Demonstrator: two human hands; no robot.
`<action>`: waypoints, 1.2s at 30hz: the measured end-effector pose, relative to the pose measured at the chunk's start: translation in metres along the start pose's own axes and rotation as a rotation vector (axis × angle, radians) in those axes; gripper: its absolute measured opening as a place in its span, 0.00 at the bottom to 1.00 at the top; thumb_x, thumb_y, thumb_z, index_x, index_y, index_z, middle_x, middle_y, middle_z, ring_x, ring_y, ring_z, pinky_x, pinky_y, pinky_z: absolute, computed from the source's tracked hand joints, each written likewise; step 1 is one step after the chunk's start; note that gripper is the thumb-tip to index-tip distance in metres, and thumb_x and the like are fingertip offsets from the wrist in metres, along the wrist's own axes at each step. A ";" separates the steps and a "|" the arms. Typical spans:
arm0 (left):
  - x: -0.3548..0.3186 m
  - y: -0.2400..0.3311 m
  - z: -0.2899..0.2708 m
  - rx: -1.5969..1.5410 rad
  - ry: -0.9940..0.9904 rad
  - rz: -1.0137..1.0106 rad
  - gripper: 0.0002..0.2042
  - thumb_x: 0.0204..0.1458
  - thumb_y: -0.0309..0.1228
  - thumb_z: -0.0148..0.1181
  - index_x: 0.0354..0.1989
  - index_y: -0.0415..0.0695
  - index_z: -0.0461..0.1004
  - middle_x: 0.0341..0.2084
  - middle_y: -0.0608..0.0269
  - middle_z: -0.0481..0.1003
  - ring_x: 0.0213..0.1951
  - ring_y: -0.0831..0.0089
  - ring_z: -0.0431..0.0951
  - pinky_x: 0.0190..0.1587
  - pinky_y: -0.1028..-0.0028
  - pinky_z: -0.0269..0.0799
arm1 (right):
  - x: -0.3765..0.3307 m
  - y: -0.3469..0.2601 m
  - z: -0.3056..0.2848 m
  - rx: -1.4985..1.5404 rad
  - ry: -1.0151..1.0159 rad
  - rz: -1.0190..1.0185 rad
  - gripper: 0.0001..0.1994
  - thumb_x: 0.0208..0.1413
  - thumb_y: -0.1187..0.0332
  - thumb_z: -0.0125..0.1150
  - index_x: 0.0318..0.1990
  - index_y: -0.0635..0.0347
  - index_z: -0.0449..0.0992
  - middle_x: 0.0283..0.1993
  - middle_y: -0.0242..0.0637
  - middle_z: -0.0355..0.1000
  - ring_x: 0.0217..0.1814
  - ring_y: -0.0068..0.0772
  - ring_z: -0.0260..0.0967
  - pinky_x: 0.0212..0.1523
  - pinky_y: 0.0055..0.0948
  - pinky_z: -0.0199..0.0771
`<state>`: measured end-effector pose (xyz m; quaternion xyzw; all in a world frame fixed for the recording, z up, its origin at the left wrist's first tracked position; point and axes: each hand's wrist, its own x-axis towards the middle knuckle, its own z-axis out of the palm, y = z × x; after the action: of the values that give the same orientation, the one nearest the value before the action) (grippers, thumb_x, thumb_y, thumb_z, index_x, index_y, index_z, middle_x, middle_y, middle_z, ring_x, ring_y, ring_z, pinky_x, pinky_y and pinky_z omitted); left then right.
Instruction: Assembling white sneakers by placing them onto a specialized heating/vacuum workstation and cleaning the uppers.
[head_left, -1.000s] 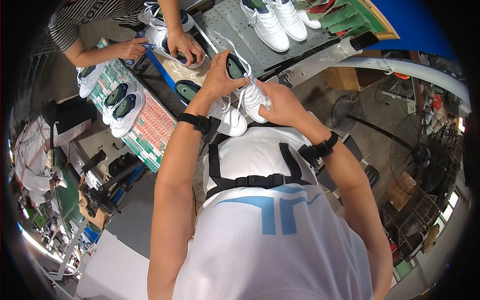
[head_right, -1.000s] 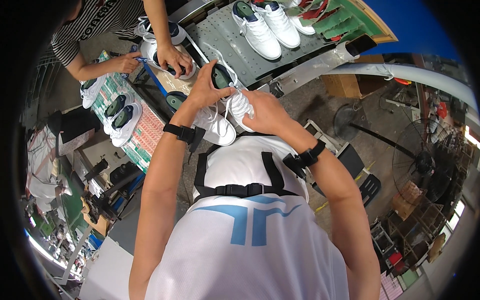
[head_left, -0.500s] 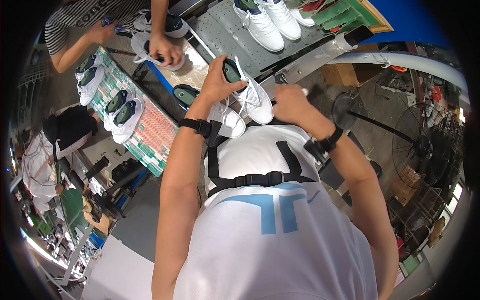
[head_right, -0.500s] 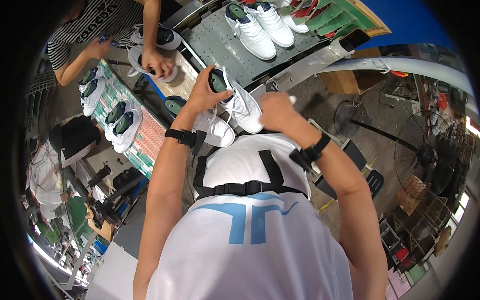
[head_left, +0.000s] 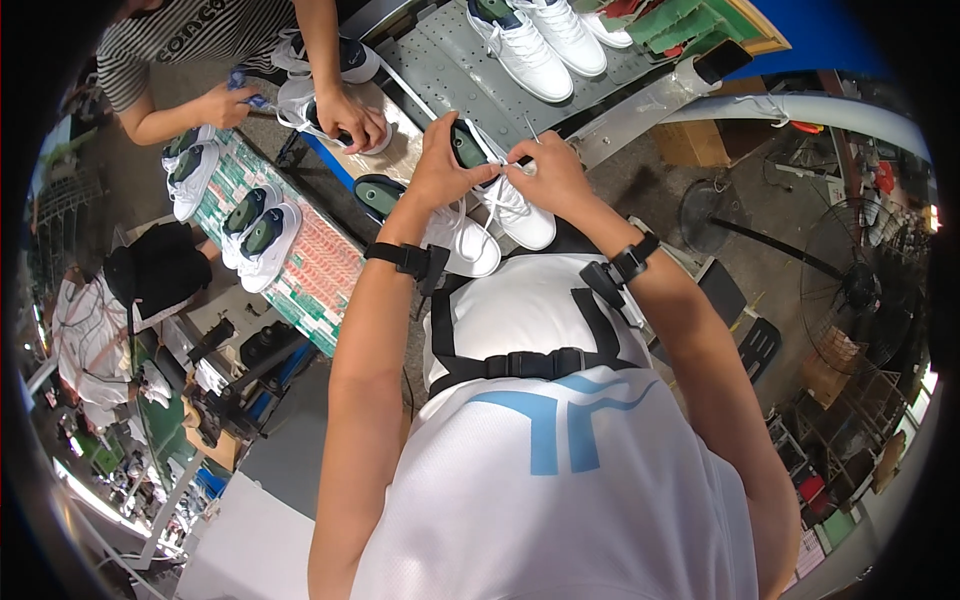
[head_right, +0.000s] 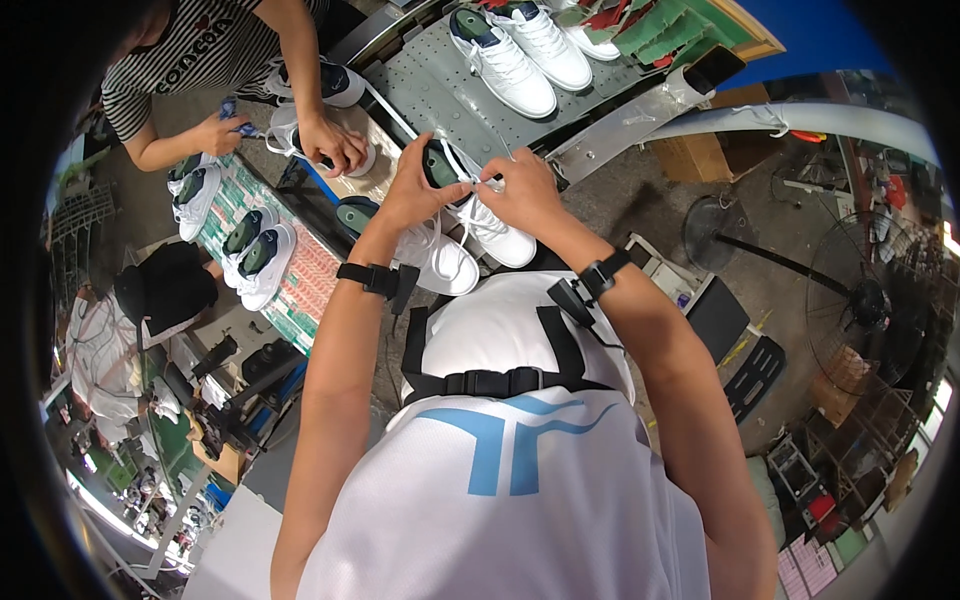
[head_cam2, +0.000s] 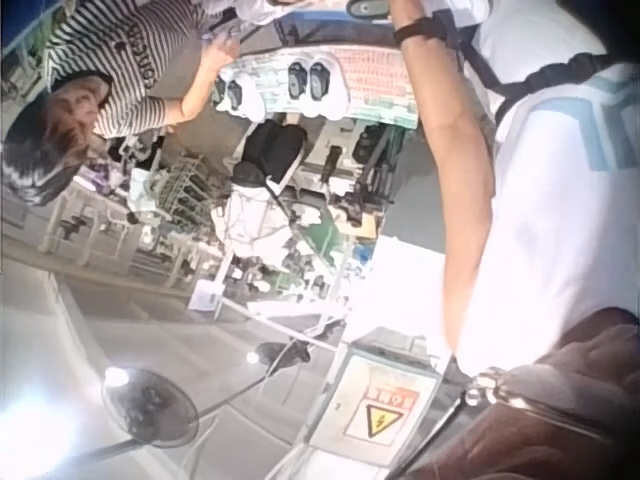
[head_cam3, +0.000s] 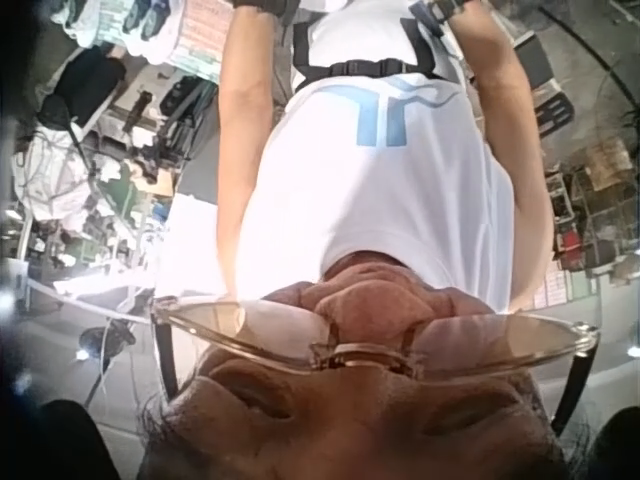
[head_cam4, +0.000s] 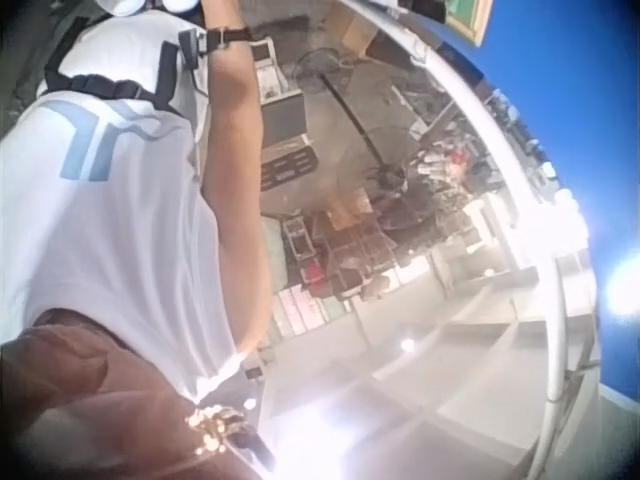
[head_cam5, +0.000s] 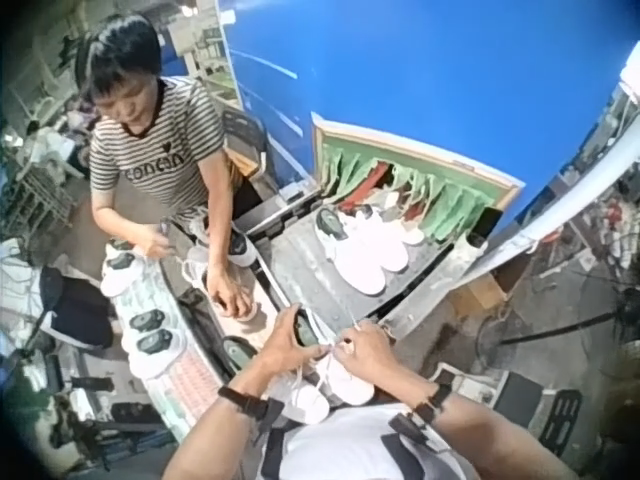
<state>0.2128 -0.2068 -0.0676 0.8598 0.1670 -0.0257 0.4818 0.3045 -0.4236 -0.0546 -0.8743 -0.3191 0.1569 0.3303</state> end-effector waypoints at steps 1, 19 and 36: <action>0.001 0.001 0.002 0.004 0.006 -0.019 0.59 0.41 0.44 0.88 0.79 0.34 0.56 0.74 0.35 0.61 0.76 0.43 0.63 0.77 0.59 0.62 | 0.003 -0.001 0.003 -0.010 -0.003 0.018 0.09 0.52 0.59 0.76 0.37 0.49 0.87 0.46 0.49 0.75 0.53 0.56 0.74 0.56 0.51 0.73; -0.001 -0.001 -0.002 -0.025 -0.023 0.001 0.59 0.41 0.47 0.89 0.79 0.37 0.56 0.74 0.36 0.61 0.77 0.43 0.62 0.78 0.58 0.61 | -0.061 0.015 -0.030 -0.017 -0.180 0.274 0.08 0.48 0.60 0.75 0.33 0.52 0.85 0.45 0.52 0.76 0.49 0.60 0.78 0.51 0.53 0.79; -0.004 -0.004 0.005 0.004 0.019 -0.021 0.57 0.45 0.47 0.85 0.79 0.36 0.56 0.75 0.36 0.61 0.77 0.44 0.61 0.79 0.58 0.60 | -0.061 -0.020 -0.035 0.075 -0.244 -0.095 0.35 0.52 0.62 0.70 0.69 0.64 0.71 0.52 0.55 0.81 0.56 0.62 0.79 0.58 0.50 0.79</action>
<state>0.2079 -0.2099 -0.0723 0.8593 0.1803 -0.0231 0.4781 0.2671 -0.4691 -0.0113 -0.8197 -0.3917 0.2580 0.3288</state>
